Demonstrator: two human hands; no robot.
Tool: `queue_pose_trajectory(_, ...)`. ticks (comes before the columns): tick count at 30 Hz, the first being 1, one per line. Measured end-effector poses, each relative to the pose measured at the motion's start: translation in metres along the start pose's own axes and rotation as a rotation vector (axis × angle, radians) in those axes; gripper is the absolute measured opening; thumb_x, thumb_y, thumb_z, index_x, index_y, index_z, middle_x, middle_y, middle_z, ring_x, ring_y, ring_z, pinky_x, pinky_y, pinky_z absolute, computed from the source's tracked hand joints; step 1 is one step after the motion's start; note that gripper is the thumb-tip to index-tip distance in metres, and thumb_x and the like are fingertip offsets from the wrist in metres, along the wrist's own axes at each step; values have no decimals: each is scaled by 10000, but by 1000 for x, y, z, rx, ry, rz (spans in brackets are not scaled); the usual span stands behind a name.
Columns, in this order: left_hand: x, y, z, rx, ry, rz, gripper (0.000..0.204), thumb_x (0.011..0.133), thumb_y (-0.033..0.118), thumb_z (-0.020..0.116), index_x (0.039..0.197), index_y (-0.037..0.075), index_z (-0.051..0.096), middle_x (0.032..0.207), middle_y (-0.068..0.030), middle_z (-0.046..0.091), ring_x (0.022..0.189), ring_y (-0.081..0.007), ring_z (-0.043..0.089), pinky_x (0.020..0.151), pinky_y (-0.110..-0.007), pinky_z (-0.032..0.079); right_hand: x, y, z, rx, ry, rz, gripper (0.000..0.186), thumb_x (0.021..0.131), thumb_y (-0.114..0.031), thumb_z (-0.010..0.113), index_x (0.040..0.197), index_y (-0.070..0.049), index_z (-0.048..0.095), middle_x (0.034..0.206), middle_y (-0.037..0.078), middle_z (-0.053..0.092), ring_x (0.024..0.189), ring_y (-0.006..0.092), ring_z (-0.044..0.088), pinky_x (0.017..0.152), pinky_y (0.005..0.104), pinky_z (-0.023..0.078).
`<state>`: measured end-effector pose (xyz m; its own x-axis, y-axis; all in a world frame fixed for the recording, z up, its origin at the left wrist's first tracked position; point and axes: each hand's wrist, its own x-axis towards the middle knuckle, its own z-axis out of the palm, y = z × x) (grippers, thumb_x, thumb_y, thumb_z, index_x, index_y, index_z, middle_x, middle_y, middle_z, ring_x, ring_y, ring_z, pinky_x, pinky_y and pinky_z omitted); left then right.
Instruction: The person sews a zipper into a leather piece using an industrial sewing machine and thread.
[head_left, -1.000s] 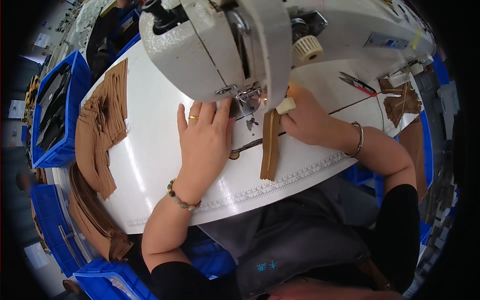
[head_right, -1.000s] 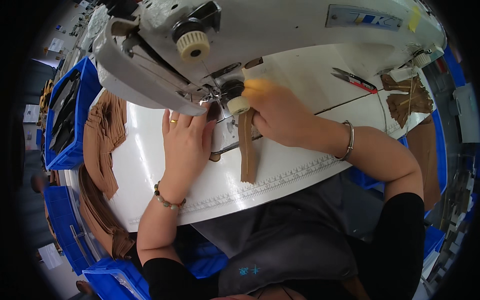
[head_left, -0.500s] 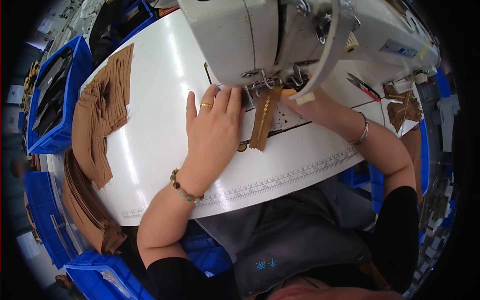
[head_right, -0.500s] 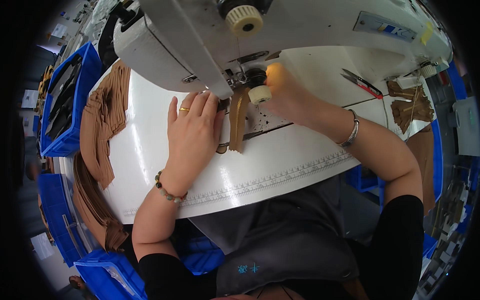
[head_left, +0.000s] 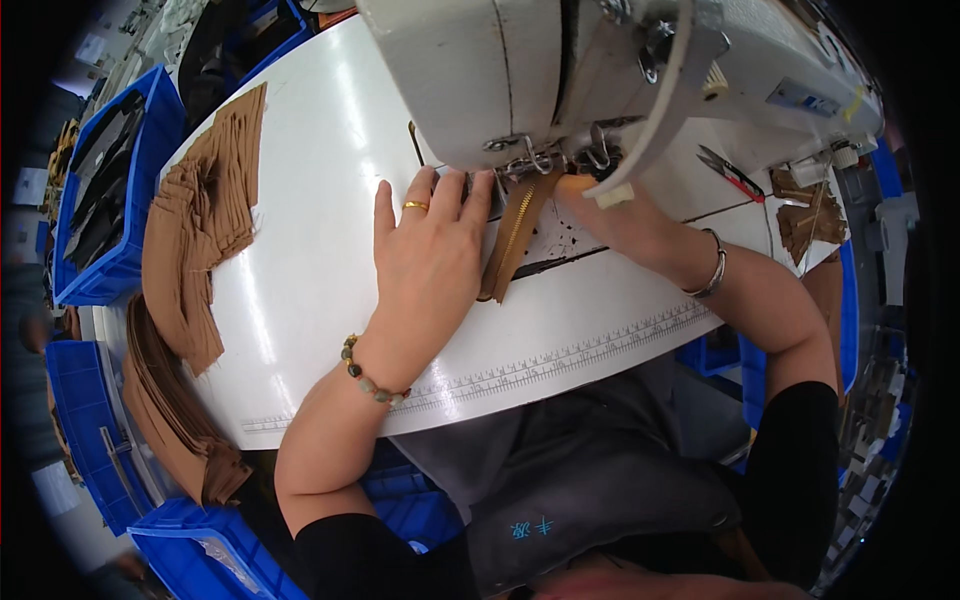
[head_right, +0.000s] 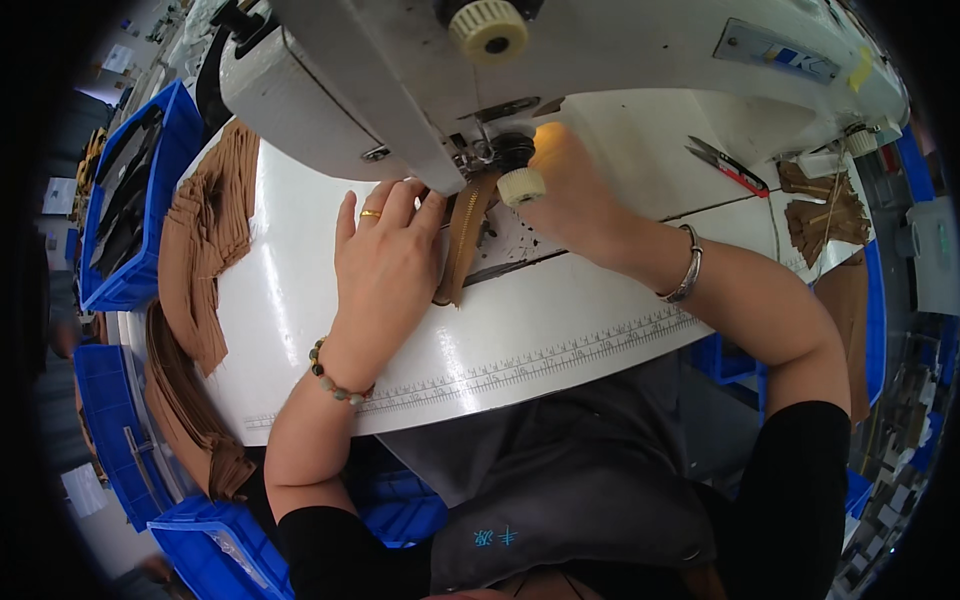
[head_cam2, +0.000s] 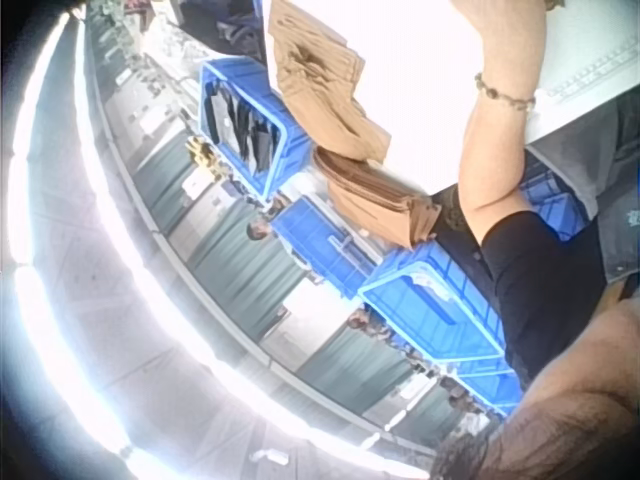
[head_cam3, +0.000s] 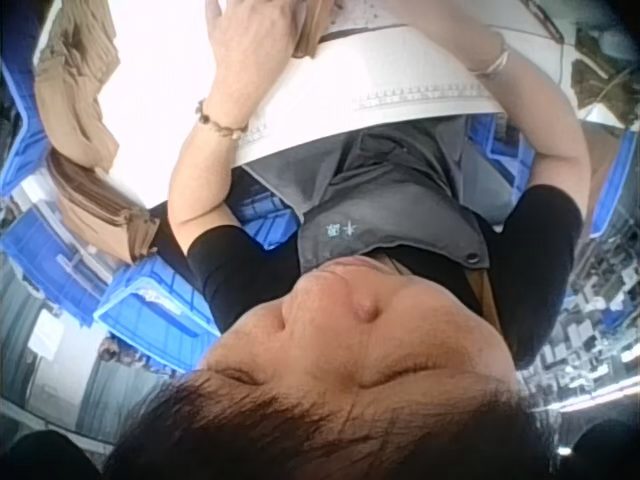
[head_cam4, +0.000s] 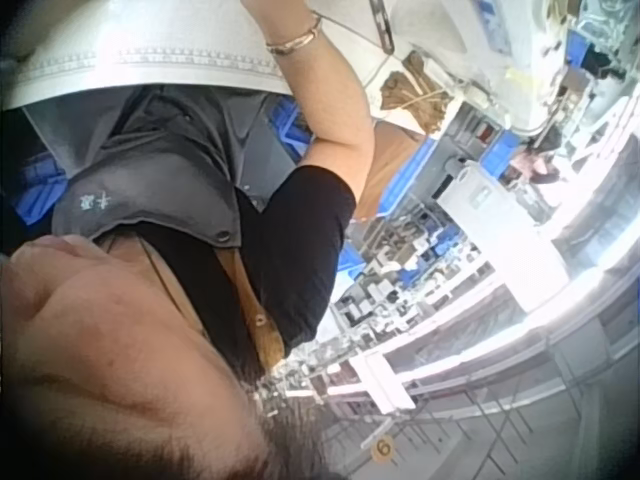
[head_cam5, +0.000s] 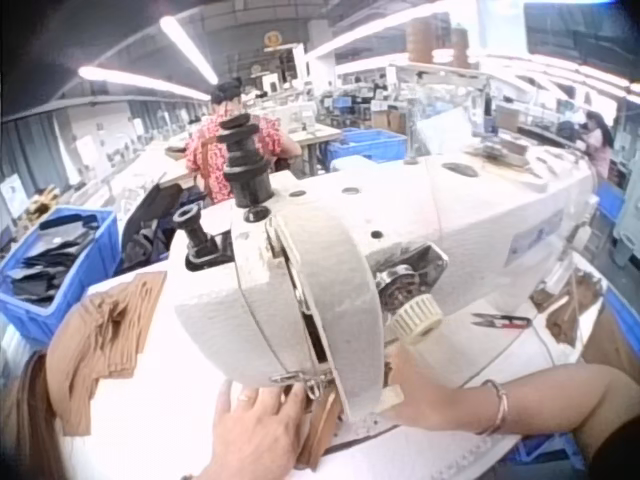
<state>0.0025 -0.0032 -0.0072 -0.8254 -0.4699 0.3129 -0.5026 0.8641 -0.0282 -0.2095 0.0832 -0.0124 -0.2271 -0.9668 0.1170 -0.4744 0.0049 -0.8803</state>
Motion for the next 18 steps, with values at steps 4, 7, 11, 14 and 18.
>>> queue_pose_trajectory(4, 1, 0, -1, 39, -15, 18, 464, 906, 97, 598, 1367, 89, 652, 1283, -98, 650, 1281, -315, 596, 1097, -581, 436, -9, 6, 4, -28, 6, -158, 68, 833, -12, 668, 888, 21, 689, 762, 128, 675, 657, 231, 634, 627, 363, 504)
queue_pose_trajectory(7, 2, 1, -1, 142, -7, 66, 476, 895, 107, 613, 1369, 78, 652, 1274, -91, 652, 1267, -312, 605, 1091, -563, 452, -25, 5, 3, -262, 28, -447, 68, 871, -99, 726, 860, -44, 689, 748, 62, 651, 649, 242, 650, 574, 369, 496)
queue_pose_trajectory(11, 1, 9, -3, 219, -16, 130, 476, 879, 116, 630, 1351, 64, 664, 1247, -91, 658, 1256, -299, 614, 1087, -543, 463, -39, -2, 2, -493, -58, -757, 241, 839, -286, 802, 783, -158, 605, 719, -19, 559, 604, 152, 618, 477, 318, 439)
queue_pose_trajectory(14, 3, 11, -4, 240, 42, 109, 471, 879, 78, 608, 1339, 126, 703, 1105, -47, 689, 1179, -256, 652, 1089, -477, 481, -38, -7, 0, -504, -122, -880, 269, 833, -290, 806, 770, -153, 583, 696, -16, 517, 573, 156, 584, 454, 319, 418)
queue_pose_trajectory(18, 20, -7, 4, 190, -8, 103, 360, 862, 91, 630, 1203, 100, 747, 1029, -70, 717, 1066, -257, 678, 1040, -479, 501, -38, -11, -1, -502, -137, -992, 314, 827, -338, 794, 766, -137, 560, 693, -13, 468, 608, 151, 565, 499, 314, 435)
